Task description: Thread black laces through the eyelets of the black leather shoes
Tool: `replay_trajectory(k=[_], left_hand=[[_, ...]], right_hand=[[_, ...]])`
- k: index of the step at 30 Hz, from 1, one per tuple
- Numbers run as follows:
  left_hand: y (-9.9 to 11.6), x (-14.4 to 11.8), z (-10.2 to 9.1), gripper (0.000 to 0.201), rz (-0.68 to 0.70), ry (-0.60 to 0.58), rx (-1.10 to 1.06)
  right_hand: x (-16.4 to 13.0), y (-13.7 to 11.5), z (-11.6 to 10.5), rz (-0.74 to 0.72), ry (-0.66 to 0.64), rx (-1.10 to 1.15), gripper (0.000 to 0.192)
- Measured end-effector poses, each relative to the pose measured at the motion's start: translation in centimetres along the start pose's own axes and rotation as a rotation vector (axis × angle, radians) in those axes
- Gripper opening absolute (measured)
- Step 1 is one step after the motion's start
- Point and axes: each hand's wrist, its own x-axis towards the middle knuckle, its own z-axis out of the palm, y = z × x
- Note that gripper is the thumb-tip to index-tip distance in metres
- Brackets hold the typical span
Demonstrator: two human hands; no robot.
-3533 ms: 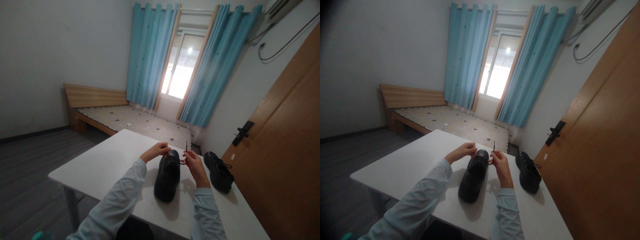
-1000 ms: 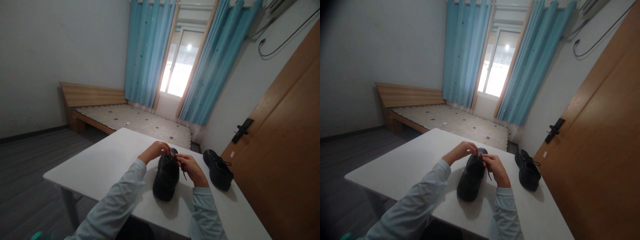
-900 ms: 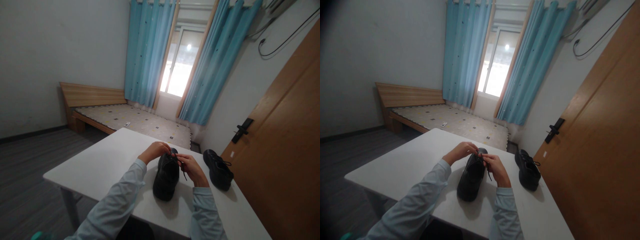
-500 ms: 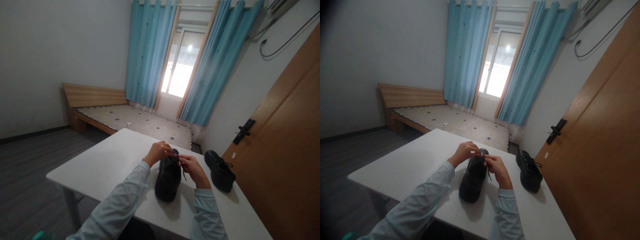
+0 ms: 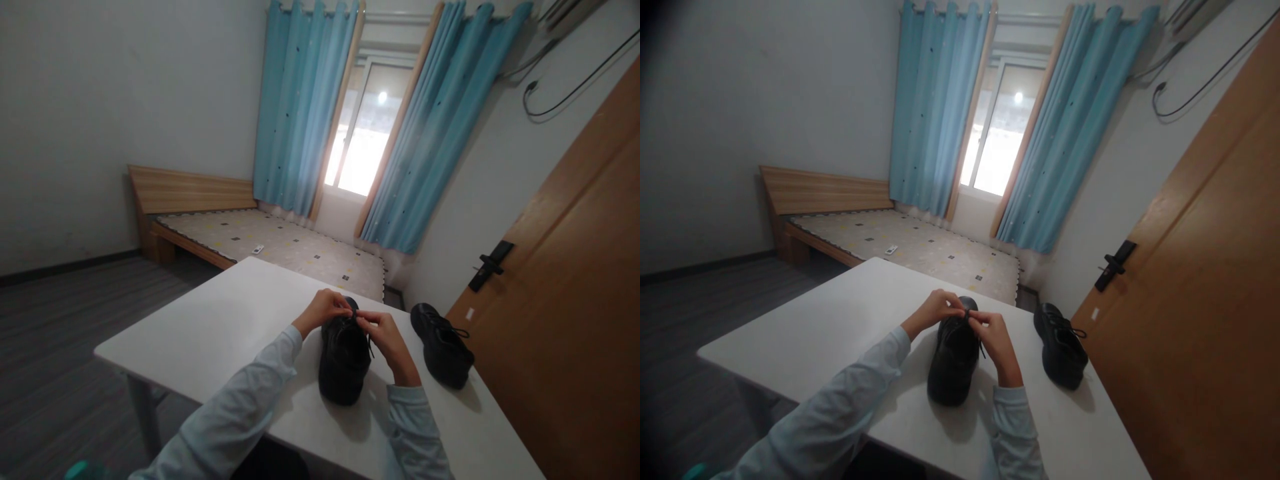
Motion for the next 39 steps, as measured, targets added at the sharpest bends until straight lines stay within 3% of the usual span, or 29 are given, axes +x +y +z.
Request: replay_trajectory(k=[5,9,21,32,39], left_hand=[[0.0,-0.3,0.2,0.025,-0.158,-0.064,-0.243],[0.1,-0.4,0.2,0.030,-0.199,-0.112,-0.282],[0.7,-0.2,-0.2,0.015,0.020,-0.122,-0.036],[1.2,-0.3,-0.2,0.013,0.046,-0.112,0.016],[1.6,-0.3,-0.2,0.011,0.037,-0.105,0.028]], right_hand=[[0.3,0.8,0.0,-0.051,0.032,-0.178,0.029],[0.4,1.4,0.2,-0.030,0.097,-0.277,0.028],[0.6,1.0,0.6,-0.027,0.181,-0.165,0.027],[0.9,0.6,0.6,0.050,0.177,0.028,0.013],[1.1,1.2,0.4,0.150,0.156,0.147,0.013]])
